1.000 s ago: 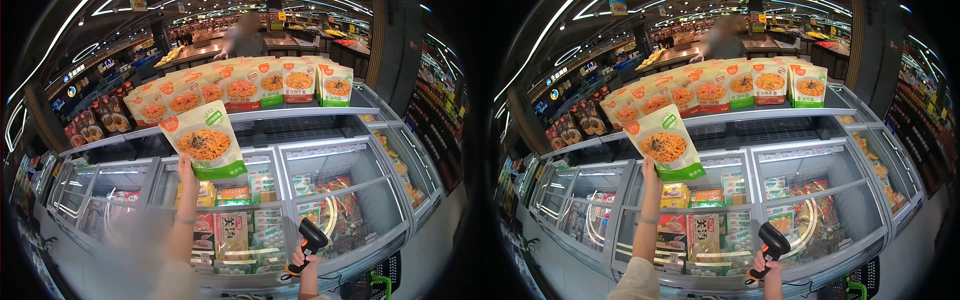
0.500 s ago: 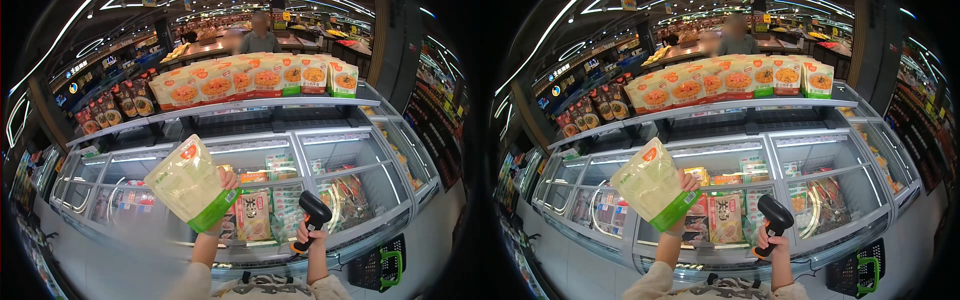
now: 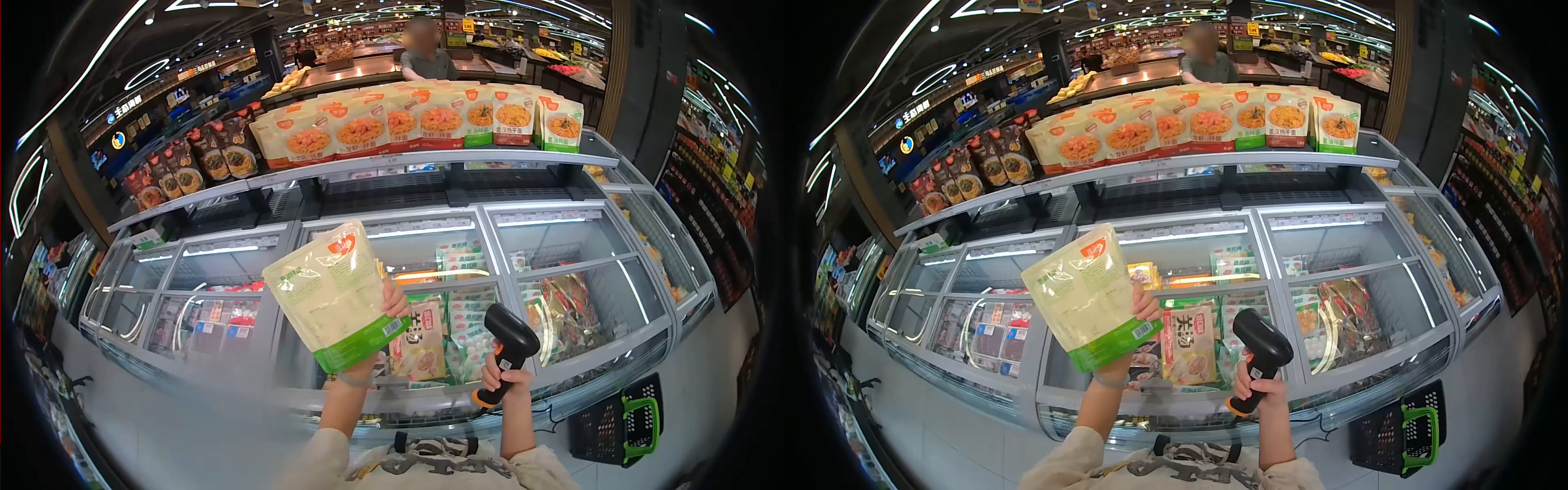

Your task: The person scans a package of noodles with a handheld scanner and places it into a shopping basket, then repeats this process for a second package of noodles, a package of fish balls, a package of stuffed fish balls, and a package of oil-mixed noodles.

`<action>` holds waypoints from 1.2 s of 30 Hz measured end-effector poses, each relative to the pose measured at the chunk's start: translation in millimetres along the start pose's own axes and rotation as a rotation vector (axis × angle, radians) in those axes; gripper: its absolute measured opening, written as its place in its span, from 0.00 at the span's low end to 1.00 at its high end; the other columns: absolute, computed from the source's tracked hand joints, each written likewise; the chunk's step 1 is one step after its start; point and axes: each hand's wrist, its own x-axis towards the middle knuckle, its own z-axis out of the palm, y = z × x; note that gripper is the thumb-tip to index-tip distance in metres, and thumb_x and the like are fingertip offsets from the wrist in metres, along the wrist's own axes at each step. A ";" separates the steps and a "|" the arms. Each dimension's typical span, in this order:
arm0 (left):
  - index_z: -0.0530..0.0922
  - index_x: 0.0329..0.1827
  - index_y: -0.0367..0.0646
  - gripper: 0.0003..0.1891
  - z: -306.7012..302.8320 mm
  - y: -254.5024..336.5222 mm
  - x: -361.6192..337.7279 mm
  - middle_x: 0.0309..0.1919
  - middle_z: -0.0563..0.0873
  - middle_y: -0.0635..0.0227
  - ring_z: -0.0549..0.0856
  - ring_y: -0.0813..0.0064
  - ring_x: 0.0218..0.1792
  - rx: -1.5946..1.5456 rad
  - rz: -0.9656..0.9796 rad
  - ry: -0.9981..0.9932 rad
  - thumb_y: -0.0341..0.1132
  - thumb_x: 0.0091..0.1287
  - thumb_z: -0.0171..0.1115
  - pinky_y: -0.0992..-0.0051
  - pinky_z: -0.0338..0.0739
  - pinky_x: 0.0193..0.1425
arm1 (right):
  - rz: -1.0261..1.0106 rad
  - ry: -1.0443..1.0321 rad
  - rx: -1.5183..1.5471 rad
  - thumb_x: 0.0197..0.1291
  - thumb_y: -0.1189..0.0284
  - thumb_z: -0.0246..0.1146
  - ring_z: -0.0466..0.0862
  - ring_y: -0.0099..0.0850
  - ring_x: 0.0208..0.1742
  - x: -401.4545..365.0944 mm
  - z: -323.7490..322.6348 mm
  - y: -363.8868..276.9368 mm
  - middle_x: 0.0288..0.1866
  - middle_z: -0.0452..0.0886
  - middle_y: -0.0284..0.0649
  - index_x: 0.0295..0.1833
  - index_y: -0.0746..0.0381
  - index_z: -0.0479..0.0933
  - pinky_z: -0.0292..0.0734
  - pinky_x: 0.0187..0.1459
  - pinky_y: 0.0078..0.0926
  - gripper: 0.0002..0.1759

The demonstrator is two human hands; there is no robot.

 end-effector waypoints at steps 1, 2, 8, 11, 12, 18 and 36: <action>0.64 0.29 0.41 0.18 3.5 -0.5 -0.6 0.20 0.64 0.74 0.63 0.82 0.23 0.012 -0.014 0.004 0.49 0.60 0.47 0.83 0.60 0.33 | 0.001 0.001 -0.005 0.38 0.80 0.59 0.69 0.28 0.18 -0.6 0.7 0.5 0.20 0.64 0.39 0.53 0.62 0.59 0.64 0.20 0.25 0.31; 0.64 0.29 0.40 0.18 4.7 -1.5 -1.1 0.20 0.64 0.74 0.63 0.82 0.23 0.025 -0.026 0.007 0.50 0.60 0.47 0.82 0.60 0.33 | 0.003 0.001 -0.012 0.38 0.80 0.59 0.69 0.28 0.18 -1.2 0.9 0.8 0.20 0.64 0.39 0.53 0.63 0.59 0.64 0.20 0.25 0.31; 0.67 0.30 0.39 0.24 5.1 -12.0 -9.7 0.20 0.67 0.73 0.64 0.81 0.23 0.041 -0.031 0.019 0.55 0.59 0.42 0.81 0.59 0.32 | 0.000 -0.009 -0.026 0.38 0.80 0.59 0.68 0.28 0.18 -6.7 -1.8 9.6 0.20 0.64 0.38 0.53 0.62 0.59 0.64 0.20 0.25 0.31; 0.66 0.30 0.38 0.25 9.1 -11.8 -14.2 0.20 0.66 0.73 0.64 0.81 0.24 0.057 -0.060 0.071 0.57 0.58 0.42 0.81 0.59 0.32 | -0.011 0.005 -0.011 0.38 0.80 0.59 0.68 0.28 0.18 -7.7 -0.2 15.0 0.20 0.64 0.38 0.53 0.62 0.59 0.65 0.20 0.25 0.31; 0.66 0.30 0.38 0.26 8.4 -12.1 -15.1 0.20 0.66 0.73 0.63 0.80 0.24 0.041 -0.067 0.060 0.58 0.58 0.42 0.81 0.59 0.32 | -0.010 -0.001 -0.018 0.39 0.80 0.59 0.68 0.28 0.18 -7.5 0.3 16.0 0.20 0.64 0.38 0.54 0.62 0.59 0.64 0.20 0.24 0.31; 0.65 0.29 0.39 0.28 6.6 -9.2 -18.9 0.20 0.65 0.72 0.64 0.79 0.24 -0.003 -0.105 0.021 0.60 0.57 0.41 0.81 0.58 0.33 | 0.002 -0.003 -0.043 0.39 0.80 0.58 0.68 0.27 0.18 -6.5 4.5 22.8 0.20 0.64 0.38 0.54 0.62 0.58 0.64 0.21 0.24 0.31; 0.63 0.29 0.40 0.27 13.5 -8.6 -26.7 0.20 0.63 0.73 0.62 0.80 0.25 0.020 -0.119 0.067 0.60 0.58 0.41 0.82 0.59 0.34 | 0.001 0.006 -0.033 0.38 0.80 0.59 0.68 0.27 0.18 -6.3 9.8 23.2 0.21 0.64 0.38 0.53 0.63 0.60 0.64 0.20 0.24 0.31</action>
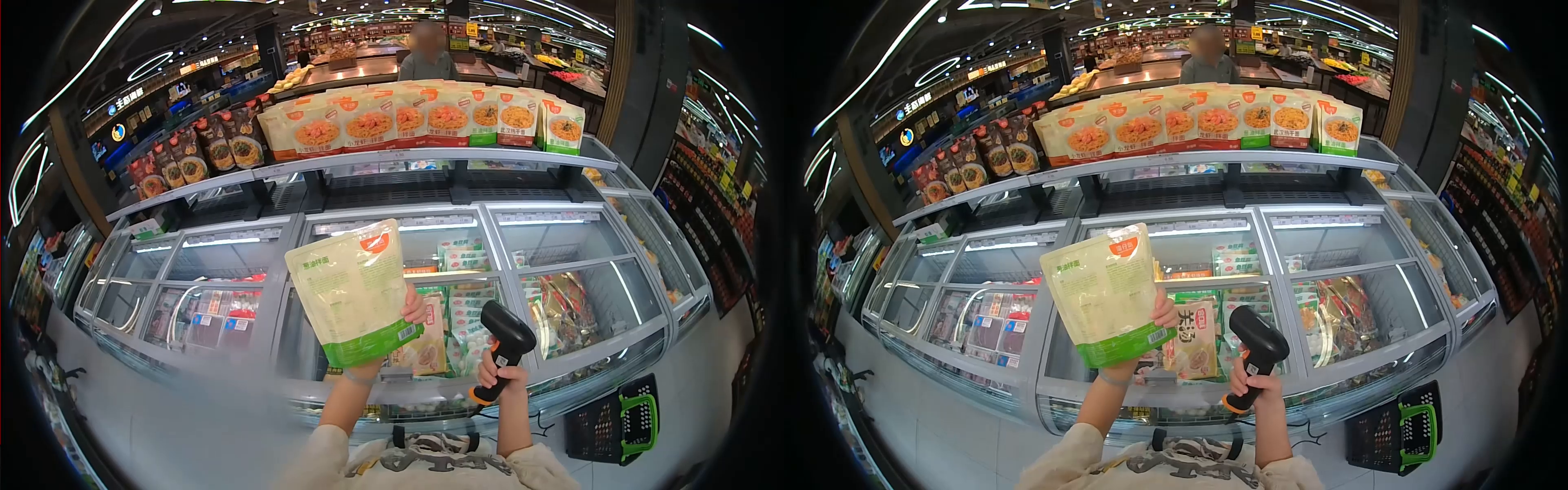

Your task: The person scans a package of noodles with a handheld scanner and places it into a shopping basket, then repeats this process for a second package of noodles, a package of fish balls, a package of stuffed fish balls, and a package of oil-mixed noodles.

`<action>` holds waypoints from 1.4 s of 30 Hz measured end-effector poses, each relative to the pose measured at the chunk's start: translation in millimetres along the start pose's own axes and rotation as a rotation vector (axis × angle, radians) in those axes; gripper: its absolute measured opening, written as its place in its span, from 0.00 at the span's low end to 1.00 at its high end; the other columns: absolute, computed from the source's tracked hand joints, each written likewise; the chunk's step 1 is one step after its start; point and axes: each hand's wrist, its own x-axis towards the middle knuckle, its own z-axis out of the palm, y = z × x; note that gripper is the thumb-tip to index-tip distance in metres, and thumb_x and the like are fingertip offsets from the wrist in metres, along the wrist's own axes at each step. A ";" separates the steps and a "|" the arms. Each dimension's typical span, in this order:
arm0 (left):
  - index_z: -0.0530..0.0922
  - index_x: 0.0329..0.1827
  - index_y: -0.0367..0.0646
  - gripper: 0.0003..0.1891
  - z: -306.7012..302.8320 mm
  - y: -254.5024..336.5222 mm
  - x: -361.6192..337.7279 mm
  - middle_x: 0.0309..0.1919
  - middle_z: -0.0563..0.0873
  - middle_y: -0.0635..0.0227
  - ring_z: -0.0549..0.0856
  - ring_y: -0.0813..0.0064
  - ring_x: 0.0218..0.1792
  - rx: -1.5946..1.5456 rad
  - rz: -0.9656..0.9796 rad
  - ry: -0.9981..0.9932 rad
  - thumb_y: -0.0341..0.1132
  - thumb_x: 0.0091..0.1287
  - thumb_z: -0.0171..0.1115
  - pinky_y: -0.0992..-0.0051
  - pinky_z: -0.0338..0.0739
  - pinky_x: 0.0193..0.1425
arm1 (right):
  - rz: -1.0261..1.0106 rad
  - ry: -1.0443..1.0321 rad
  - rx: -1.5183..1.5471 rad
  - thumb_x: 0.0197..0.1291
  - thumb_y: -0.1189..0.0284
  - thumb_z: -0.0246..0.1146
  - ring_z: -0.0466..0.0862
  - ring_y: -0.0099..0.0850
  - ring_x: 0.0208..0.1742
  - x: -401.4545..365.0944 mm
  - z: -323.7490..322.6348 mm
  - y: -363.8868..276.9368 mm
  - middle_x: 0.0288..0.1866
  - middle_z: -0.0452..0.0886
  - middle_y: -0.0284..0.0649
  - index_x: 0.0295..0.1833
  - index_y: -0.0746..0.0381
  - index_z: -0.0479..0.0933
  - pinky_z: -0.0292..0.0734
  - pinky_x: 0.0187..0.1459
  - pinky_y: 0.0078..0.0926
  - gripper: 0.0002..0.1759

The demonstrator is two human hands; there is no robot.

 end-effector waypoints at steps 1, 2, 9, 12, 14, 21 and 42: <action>0.63 0.29 0.40 0.27 0.4 0.1 -0.7 0.20 0.64 0.72 0.62 0.80 0.25 -0.003 -0.003 -0.003 0.60 0.58 0.40 0.82 0.59 0.34 | 0.000 0.004 0.005 0.38 0.80 0.59 0.68 0.27 0.18 -1.2 0.0 0.5 0.20 0.64 0.38 0.53 0.63 0.60 0.65 0.20 0.24 0.31; 0.64 0.28 0.40 0.28 1.0 0.9 0.9 0.20 0.64 0.72 0.63 0.79 0.25 -0.004 -0.005 -0.010 0.61 0.57 0.39 0.81 0.58 0.33 | -0.001 0.003 0.009 0.38 0.80 0.59 0.68 0.27 0.18 -0.3 -0.1 0.0 0.20 0.64 0.38 0.53 0.63 0.60 0.65 0.20 0.24 0.31; 0.64 0.29 0.40 0.26 8.6 -0.7 3.2 0.20 0.64 0.72 0.63 0.79 0.25 0.000 0.001 0.029 0.59 0.58 0.40 0.82 0.58 0.33 | 0.004 -0.015 -0.018 0.39 0.81 0.59 0.69 0.27 0.18 -2.5 3.2 0.3 0.20 0.65 0.38 0.53 0.64 0.60 0.66 0.21 0.23 0.30; 0.64 0.29 0.40 0.25 10.8 4.0 14.3 0.20 0.64 0.73 0.63 0.80 0.25 0.021 -0.039 -0.048 0.58 0.58 0.41 0.82 0.59 0.34 | 0.038 0.111 -0.241 0.39 0.80 0.58 0.68 0.27 0.17 -1.9 18.6 4.6 0.20 0.64 0.38 0.53 0.63 0.60 0.65 0.21 0.23 0.30; 0.64 0.28 0.40 0.24 -2.0 7.4 25.7 0.20 0.64 0.73 0.63 0.80 0.25 0.000 -0.077 -0.103 0.57 0.59 0.41 0.82 0.59 0.34 | 0.022 0.171 -0.343 0.40 0.81 0.58 0.69 0.27 0.18 0.6 36.5 11.7 0.21 0.66 0.39 0.53 0.65 0.60 0.67 0.21 0.23 0.29; 0.61 0.25 0.44 0.22 -2.1 17.0 47.4 0.19 0.62 0.76 0.60 0.83 0.24 0.008 -0.093 -0.122 0.55 0.62 0.40 0.85 0.58 0.33 | 0.085 0.115 -0.423 0.43 0.81 0.59 0.70 0.24 0.19 7.7 54.1 25.5 0.23 0.68 0.39 0.54 0.66 0.60 0.67 0.22 0.21 0.29; 0.60 0.20 0.49 0.21 -4.3 36.6 55.7 0.16 0.59 0.81 0.58 0.87 0.19 -0.105 -0.315 -0.209 0.55 0.62 0.41 0.87 0.54 0.28 | 0.227 0.083 -0.453 0.42 0.81 0.58 0.70 0.23 0.19 25.9 65.2 41.6 0.24 0.68 0.37 0.53 0.69 0.60 0.66 0.22 0.21 0.28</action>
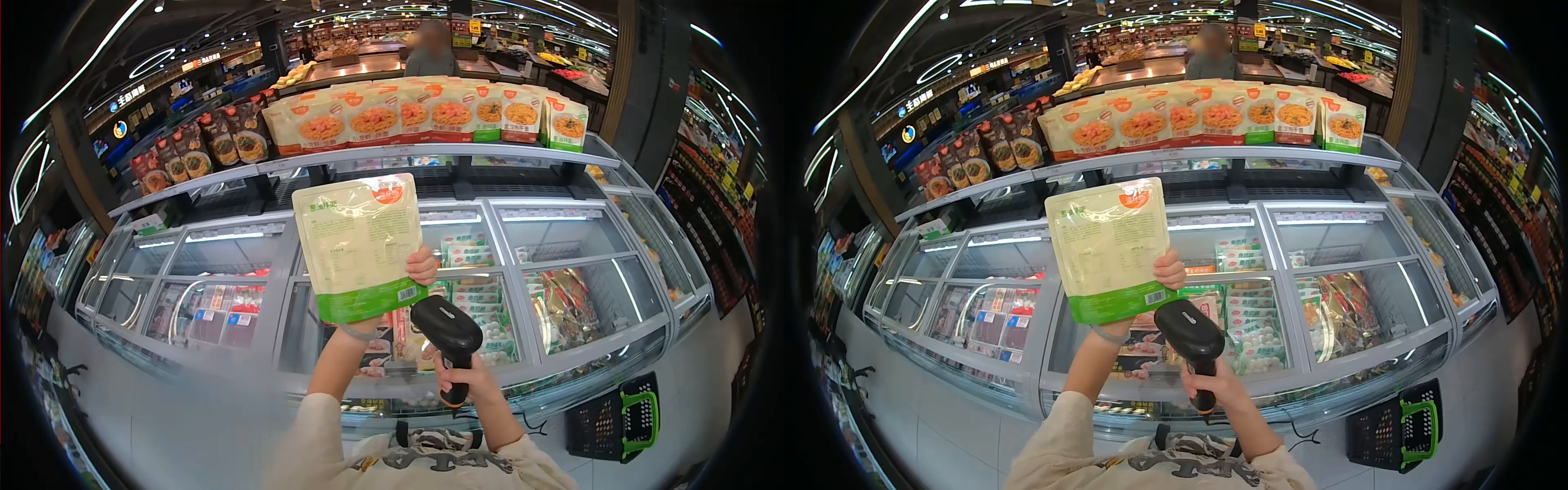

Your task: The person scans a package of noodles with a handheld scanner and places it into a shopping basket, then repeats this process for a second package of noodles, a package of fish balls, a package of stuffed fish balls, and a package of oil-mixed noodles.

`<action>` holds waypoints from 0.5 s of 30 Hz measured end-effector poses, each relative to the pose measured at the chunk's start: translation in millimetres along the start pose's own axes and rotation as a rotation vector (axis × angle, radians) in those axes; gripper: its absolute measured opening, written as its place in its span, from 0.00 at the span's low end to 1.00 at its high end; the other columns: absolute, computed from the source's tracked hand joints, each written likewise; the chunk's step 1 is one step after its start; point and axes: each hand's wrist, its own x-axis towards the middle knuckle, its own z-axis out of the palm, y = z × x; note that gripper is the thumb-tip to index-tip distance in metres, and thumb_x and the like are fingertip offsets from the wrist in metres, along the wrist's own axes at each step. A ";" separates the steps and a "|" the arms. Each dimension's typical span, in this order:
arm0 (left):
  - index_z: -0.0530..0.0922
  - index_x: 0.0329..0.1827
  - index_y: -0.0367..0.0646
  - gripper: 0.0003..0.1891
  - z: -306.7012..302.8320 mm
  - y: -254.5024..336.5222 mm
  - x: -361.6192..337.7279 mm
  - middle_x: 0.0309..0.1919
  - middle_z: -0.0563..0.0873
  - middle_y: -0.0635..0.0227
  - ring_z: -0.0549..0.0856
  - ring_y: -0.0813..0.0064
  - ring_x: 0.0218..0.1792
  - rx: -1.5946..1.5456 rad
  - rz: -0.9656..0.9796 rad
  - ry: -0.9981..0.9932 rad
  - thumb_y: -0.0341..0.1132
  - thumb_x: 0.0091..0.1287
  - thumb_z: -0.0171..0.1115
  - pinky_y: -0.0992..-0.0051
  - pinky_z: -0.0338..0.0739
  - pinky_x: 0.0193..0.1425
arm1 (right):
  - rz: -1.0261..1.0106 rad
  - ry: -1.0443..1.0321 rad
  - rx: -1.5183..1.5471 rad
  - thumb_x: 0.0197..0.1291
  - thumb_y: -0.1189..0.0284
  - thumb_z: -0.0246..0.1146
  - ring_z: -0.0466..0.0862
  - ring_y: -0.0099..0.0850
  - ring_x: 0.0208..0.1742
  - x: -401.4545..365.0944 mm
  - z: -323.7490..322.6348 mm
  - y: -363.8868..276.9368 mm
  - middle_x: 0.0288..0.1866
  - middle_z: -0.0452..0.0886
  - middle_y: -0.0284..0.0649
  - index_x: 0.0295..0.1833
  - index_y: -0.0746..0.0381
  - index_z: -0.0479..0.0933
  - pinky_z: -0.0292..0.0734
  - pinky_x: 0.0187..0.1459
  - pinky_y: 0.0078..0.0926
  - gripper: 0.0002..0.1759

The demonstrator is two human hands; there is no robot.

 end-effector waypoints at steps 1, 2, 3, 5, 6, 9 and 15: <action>0.60 0.20 0.49 0.21 -0.3 0.1 0.1 0.16 0.58 0.81 0.58 0.87 0.19 -0.001 0.004 -0.004 0.55 0.62 0.41 0.87 0.54 0.28 | 0.004 -0.001 0.017 0.42 0.81 0.58 0.70 0.23 0.19 0.2 0.7 0.7 0.24 0.68 0.37 0.53 0.69 0.61 0.66 0.22 0.21 0.27; 0.60 0.20 0.49 0.20 -0.1 0.2 0.1 0.16 0.58 0.81 0.58 0.87 0.19 -0.002 0.007 -0.008 0.55 0.62 0.41 0.87 0.54 0.28 | 0.008 -0.002 0.033 0.41 0.81 0.58 0.70 0.23 0.19 0.0 1.9 1.2 0.23 0.68 0.37 0.52 0.69 0.62 0.66 0.22 0.20 0.27; 0.59 0.20 0.49 0.20 1.1 -0.1 0.2 0.16 0.58 0.81 0.58 0.87 0.19 0.001 0.014 -0.005 0.55 0.62 0.41 0.87 0.54 0.28 | 0.012 -0.001 0.050 0.41 0.81 0.58 0.70 0.24 0.19 -0.1 2.9 2.0 0.23 0.68 0.38 0.51 0.70 0.63 0.66 0.22 0.20 0.27; 0.59 0.21 0.49 0.20 4.7 -1.5 0.9 0.16 0.58 0.81 0.57 0.87 0.19 0.007 0.026 -0.001 0.55 0.62 0.41 0.87 0.54 0.28 | 0.002 0.002 0.065 0.40 0.81 0.58 0.70 0.24 0.19 0.3 4.1 5.3 0.23 0.68 0.38 0.50 0.70 0.64 0.65 0.22 0.20 0.26; 0.59 0.21 0.49 0.21 3.3 -1.6 1.3 0.16 0.58 0.81 0.57 0.87 0.19 0.021 0.025 -0.013 0.55 0.62 0.41 0.87 0.54 0.28 | -0.004 0.005 0.073 0.39 0.81 0.58 0.70 0.24 0.19 0.1 4.0 6.3 0.23 0.68 0.38 0.50 0.70 0.64 0.65 0.22 0.20 0.26; 0.59 0.21 0.49 0.21 0.5 -1.5 2.6 0.16 0.58 0.81 0.57 0.87 0.20 0.054 0.022 -0.028 0.55 0.62 0.40 0.87 0.54 0.28 | -0.002 0.003 0.067 0.39 0.81 0.58 0.70 0.24 0.19 0.0 2.3 7.0 0.23 0.68 0.38 0.50 0.70 0.64 0.65 0.21 0.19 0.26; 0.59 0.21 0.49 0.21 5.4 -3.5 1.8 0.17 0.59 0.81 0.58 0.88 0.20 0.061 0.017 -0.007 0.56 0.63 0.40 0.88 0.54 0.29 | -0.006 -0.013 0.068 0.39 0.81 0.58 0.70 0.24 0.19 -0.9 0.1 4.9 0.23 0.68 0.38 0.49 0.69 0.64 0.66 0.21 0.20 0.25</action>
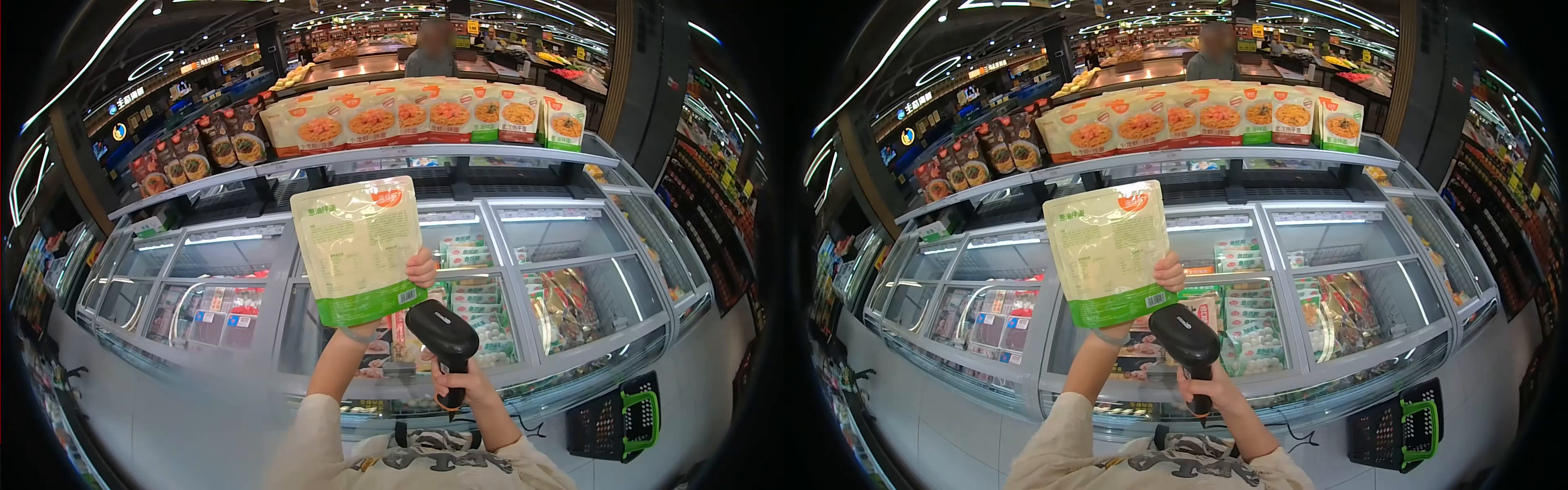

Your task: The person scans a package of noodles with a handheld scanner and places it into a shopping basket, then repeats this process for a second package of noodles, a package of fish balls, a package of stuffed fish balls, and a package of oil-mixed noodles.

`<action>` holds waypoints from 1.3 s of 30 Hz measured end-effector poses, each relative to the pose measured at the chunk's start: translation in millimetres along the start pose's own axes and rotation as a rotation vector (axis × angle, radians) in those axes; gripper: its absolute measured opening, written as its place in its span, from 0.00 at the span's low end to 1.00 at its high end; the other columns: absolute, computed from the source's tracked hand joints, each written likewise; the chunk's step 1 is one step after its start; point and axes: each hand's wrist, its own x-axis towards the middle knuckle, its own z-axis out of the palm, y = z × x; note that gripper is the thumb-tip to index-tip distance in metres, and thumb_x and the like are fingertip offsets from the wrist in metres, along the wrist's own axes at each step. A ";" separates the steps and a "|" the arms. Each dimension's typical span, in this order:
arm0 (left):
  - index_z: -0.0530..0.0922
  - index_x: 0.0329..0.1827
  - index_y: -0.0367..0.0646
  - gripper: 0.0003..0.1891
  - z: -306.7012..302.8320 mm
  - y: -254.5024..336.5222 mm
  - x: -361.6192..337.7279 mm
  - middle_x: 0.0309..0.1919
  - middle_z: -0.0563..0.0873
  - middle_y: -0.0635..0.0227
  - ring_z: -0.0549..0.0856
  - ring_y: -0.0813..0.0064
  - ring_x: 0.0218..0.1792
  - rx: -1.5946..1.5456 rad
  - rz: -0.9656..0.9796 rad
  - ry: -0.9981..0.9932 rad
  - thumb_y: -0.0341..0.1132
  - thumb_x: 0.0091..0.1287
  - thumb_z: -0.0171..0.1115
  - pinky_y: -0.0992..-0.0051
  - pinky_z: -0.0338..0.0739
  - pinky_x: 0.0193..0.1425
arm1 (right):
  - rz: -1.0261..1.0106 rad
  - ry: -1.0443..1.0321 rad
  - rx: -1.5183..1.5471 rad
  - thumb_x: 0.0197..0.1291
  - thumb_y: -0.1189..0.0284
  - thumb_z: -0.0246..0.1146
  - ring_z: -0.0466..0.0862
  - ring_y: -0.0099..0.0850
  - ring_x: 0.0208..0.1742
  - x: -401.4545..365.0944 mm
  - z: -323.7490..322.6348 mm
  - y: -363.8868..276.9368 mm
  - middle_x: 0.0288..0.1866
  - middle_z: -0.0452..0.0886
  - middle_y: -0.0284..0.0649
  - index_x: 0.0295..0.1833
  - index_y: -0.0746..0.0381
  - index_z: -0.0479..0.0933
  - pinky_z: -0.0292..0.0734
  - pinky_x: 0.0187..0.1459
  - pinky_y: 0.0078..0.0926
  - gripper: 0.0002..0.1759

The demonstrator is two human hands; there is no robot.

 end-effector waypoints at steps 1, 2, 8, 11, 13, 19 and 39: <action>0.59 0.21 0.49 0.22 -0.7 -1.1 -0.7 0.17 0.59 0.81 0.58 0.88 0.21 -0.015 0.002 0.008 0.56 0.62 0.40 0.88 0.54 0.29 | 0.001 0.004 0.000 0.39 0.81 0.58 0.70 0.24 0.19 -0.3 0.7 -0.9 0.23 0.67 0.38 0.49 0.69 0.64 0.66 0.21 0.20 0.25; 0.59 0.21 0.49 0.22 -1.2 -1.8 -1.3 0.17 0.59 0.81 0.58 0.88 0.21 -0.030 0.004 0.016 0.57 0.62 0.40 0.88 0.54 0.29 | 0.003 0.008 0.000 0.40 0.81 0.58 0.70 0.24 0.19 -0.8 2.1 -2.3 0.23 0.67 0.38 0.48 0.68 0.64 0.66 0.21 0.20 0.25; 0.59 0.21 0.48 0.22 4.5 -1.8 -1.2 0.17 0.59 0.80 0.58 0.87 0.21 -0.029 0.005 -0.007 0.57 0.62 0.40 0.88 0.55 0.29 | 0.024 0.004 0.061 0.39 0.84 0.57 0.71 0.25 0.19 -0.9 -2.3 -0.6 0.25 0.69 0.39 0.51 0.67 0.61 0.67 0.20 0.22 0.27; 0.59 0.21 0.48 0.22 7.1 -2.3 -3.9 0.17 0.59 0.80 0.58 0.87 0.20 -0.034 0.009 0.022 0.56 0.62 0.41 0.88 0.55 0.29 | -0.008 -0.005 -0.004 0.41 0.82 0.57 0.71 0.24 0.19 -2.6 -3.2 -2.7 0.24 0.69 0.38 0.51 0.67 0.61 0.68 0.21 0.21 0.26; 0.59 0.21 0.47 0.21 2.5 -5.6 -8.1 0.17 0.60 0.80 0.58 0.87 0.21 -0.016 0.033 0.058 0.55 0.62 0.42 0.88 0.55 0.29 | -0.074 0.047 -0.109 0.42 0.81 0.58 0.71 0.23 0.20 -3.5 -1.2 -3.5 0.23 0.70 0.37 0.48 0.67 0.64 0.68 0.22 0.21 0.23; 0.63 0.23 0.45 0.19 -76.0 -48.7 -50.4 0.18 0.63 0.79 0.62 0.86 0.21 0.208 0.165 0.380 0.52 0.61 0.46 0.88 0.59 0.29 | -0.334 0.289 -0.451 0.44 0.75 0.65 0.72 0.18 0.27 6.2 2.7 -1.3 0.30 0.74 0.34 0.43 0.66 0.70 0.67 0.28 0.16 0.19; 0.65 0.54 0.36 0.19 2.6 -91.5 -74.7 0.49 0.74 0.61 0.75 0.71 0.48 0.382 0.342 0.911 0.40 0.64 0.45 0.74 0.68 0.52 | -0.495 0.539 -0.327 0.39 0.81 0.62 0.72 0.28 0.45 -9.3 -45.0 -6.2 0.46 0.70 0.40 0.52 0.65 0.63 0.67 0.46 0.25 0.29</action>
